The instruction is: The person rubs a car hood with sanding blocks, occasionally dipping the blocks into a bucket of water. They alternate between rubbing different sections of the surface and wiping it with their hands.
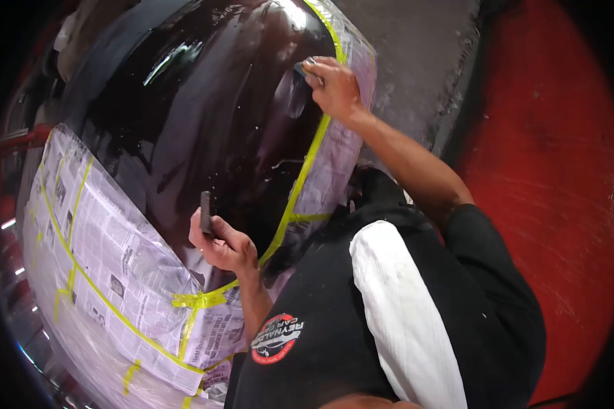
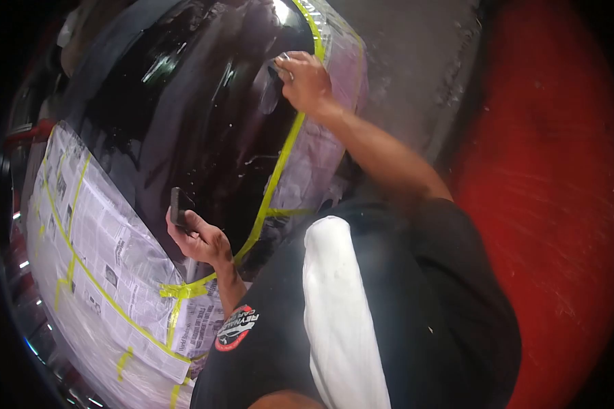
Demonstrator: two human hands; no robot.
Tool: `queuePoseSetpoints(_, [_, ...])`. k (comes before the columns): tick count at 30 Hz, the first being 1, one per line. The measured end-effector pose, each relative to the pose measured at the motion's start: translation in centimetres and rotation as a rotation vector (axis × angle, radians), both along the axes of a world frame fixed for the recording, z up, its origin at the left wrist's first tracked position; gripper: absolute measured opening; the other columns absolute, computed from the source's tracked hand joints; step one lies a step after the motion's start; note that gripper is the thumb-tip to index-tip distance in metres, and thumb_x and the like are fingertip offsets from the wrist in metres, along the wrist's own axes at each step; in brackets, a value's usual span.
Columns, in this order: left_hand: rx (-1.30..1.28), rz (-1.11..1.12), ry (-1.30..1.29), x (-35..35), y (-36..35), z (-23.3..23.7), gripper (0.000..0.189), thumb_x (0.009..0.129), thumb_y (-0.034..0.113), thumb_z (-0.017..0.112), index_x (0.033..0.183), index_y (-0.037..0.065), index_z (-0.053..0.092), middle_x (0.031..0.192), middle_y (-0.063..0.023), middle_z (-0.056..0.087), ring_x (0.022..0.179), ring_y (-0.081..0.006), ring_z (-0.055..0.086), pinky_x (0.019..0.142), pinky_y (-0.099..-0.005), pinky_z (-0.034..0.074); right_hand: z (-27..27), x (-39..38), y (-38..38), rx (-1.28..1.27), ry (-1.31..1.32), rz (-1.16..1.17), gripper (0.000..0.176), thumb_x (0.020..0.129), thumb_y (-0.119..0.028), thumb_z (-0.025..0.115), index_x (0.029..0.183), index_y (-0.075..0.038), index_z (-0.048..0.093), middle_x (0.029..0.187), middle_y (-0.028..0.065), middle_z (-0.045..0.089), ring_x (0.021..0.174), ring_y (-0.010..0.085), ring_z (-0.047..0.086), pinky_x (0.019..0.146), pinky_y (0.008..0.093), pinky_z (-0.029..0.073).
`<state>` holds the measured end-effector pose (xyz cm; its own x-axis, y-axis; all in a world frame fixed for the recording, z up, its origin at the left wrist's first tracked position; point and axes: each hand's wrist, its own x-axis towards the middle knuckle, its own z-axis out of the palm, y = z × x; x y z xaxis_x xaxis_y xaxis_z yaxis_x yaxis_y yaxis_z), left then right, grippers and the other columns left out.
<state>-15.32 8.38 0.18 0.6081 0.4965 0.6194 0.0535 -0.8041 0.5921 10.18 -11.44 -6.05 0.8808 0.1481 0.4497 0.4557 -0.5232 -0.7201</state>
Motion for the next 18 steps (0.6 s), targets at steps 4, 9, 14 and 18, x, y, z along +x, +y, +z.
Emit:
queuePoseSetpoints(4, [-0.16,0.05,-0.039,-0.3,0.1,-1.0,0.027,0.101,0.001,0.056,0.128,-0.005,0.053,0.118,-0.0168,0.058,0.102,-0.0239,0.06,0.091,-0.0329,0.05,0.8,-6.8,0.4,0.046,-0.028,0.14,0.027,0.084,-0.004,0.068,0.11,-0.006,0.075,0.111,0.017,0.072,0.113,0.0355,0.065,0.099,0.0414,0.051])
queuePoseSetpoints(9, [-0.14,0.052,-0.031,-0.6,-0.1,-0.7,0.027,0.101,0.0,0.056,0.127,-0.006,0.054,0.118,-0.0183,0.058,0.105,-0.0259,0.06,0.092,-0.0346,0.051,0.6,0.1,0.9,-0.037,0.044,-0.016,0.029,0.082,-0.002,0.069,0.109,-0.009,0.076,0.113,0.0171,0.071,0.114,0.0328,0.065,0.099,0.0406,0.052])
queuePoseSetpoints(14, [-0.185,0.021,-0.135,-0.3,0.0,-1.0,0.026,0.099,-0.001,0.058,0.124,-0.006,0.056,0.119,-0.0191,0.059,0.107,-0.0278,0.061,0.092,-0.0359,0.051,1.2,-0.8,3.0,-0.084,-0.152,0.122,0.025,0.077,-0.005,0.064,0.098,-0.012,0.075,0.107,0.0139,0.072,0.105,0.0316,0.065,0.084,0.047,0.053])
queuePoseSetpoints(18, [-0.157,0.021,-0.077,-0.6,-0.1,-0.7,0.025,0.099,-0.002,0.058,0.123,-0.007,0.057,0.118,-0.0189,0.059,0.109,-0.0287,0.06,0.093,-0.0372,0.051,1.3,5.0,2.4,-0.176,-0.066,0.017,0.028,0.078,-0.015,0.067,0.104,-0.01,0.076,0.101,0.0132,0.074,0.1,0.0331,0.068,0.09,0.0418,0.054])
